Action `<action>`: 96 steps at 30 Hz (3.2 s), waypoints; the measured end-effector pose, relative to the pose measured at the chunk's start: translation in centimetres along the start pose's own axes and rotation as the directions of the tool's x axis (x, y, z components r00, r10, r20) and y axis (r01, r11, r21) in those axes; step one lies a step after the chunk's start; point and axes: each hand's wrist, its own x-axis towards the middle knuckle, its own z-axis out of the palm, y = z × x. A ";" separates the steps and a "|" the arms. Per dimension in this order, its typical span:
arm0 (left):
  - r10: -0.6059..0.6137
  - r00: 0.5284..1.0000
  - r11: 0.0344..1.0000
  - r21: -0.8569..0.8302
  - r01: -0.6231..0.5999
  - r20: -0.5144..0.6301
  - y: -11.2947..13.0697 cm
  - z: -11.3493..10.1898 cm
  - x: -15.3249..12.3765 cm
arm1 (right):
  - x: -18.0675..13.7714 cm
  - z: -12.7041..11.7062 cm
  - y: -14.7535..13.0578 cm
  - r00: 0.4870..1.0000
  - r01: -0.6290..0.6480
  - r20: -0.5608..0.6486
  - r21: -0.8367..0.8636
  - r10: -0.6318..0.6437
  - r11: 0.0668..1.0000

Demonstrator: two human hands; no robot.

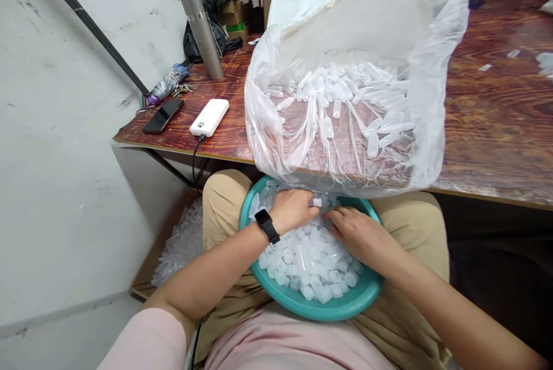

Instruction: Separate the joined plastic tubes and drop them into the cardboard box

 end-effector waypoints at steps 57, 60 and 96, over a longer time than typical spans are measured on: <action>0.332 0.900 0.799 -0.423 -0.428 -0.283 -0.4 -0.4 -10.6 | -7.1 -4.3 -6.9 0.973 0.041 -0.220 0.447 0.065 0.894; 0.309 0.904 0.794 -0.442 -0.416 -0.296 -0.3 -0.3 -10.6 | -7.0 -4.2 -6.9 0.973 0.041 -0.222 0.423 0.059 0.905; 0.063 0.997 0.994 -0.085 -0.068 -0.054 0.0 0.3 0.0 | -1.7 -4.1 -0.3 0.991 0.115 -0.030 -0.265 -0.128 0.957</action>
